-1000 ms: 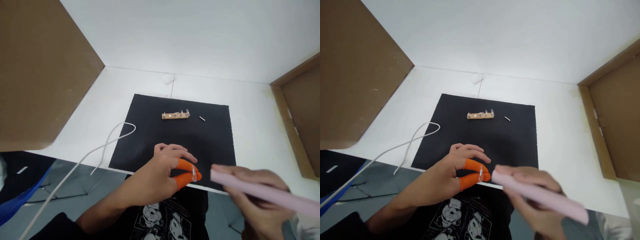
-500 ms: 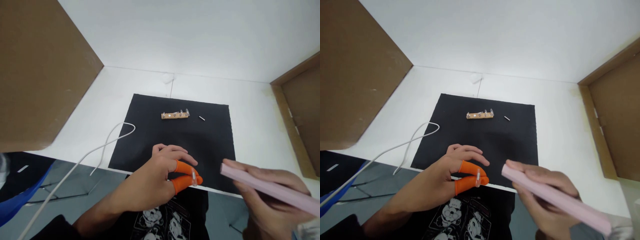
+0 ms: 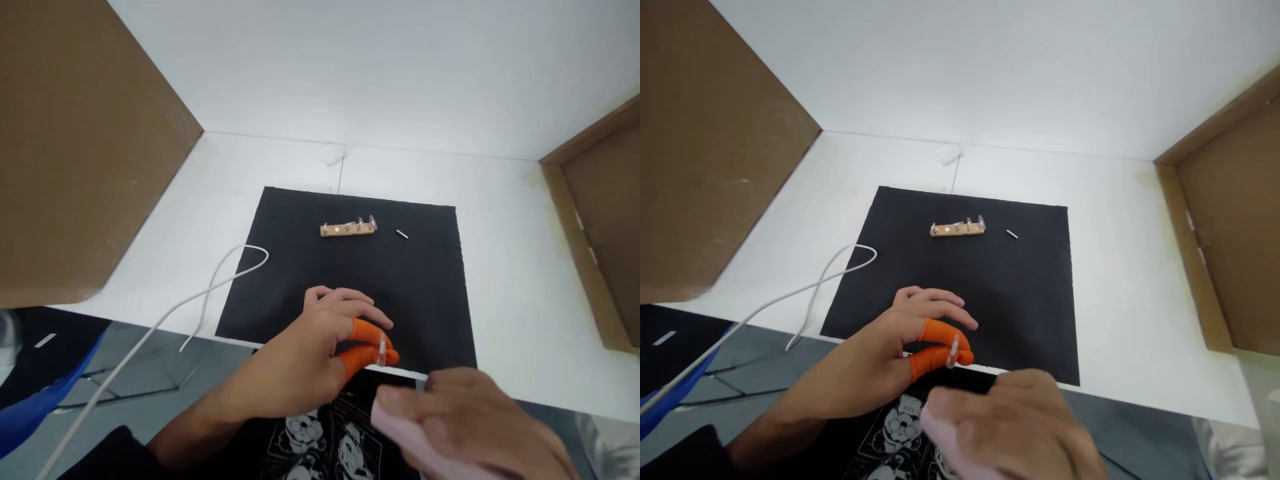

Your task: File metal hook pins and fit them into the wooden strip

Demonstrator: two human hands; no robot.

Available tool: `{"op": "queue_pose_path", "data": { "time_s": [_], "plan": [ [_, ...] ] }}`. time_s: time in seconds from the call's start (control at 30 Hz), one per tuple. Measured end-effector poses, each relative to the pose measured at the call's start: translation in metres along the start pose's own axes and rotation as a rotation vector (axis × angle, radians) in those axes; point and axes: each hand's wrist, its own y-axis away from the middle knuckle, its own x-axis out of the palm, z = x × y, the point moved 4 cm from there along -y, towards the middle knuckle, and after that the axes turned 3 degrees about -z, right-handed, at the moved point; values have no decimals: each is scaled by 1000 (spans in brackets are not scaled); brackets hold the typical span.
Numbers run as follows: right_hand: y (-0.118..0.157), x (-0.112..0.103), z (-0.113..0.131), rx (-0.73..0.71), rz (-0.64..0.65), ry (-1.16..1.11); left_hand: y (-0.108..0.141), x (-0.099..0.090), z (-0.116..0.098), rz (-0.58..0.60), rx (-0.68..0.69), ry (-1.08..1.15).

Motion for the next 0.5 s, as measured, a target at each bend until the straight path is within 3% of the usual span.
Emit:
{"op": "queue_pose_path", "data": {
  "time_s": [0.07, 0.23, 0.4, 0.43, 0.5],
  "plan": [
    [-2, 1, 1, -33, 18, 1, 0, 0, -1, -10, 10, -1],
    [-12, 3, -1, 67, -206, -49, 0, 1, -1, -11, 10, -6],
    [-3, 16, 6, -128, 24, 41, -2, 1, -1, -14, 4, 8],
    [-2, 15, 2, -108, 32, 31, -2, 2, -1, -10, 2, 9],
    [-2, 9, -10, 8, -85, -6, -2, 2, -2, -2, -1, 5]
  ]
}}
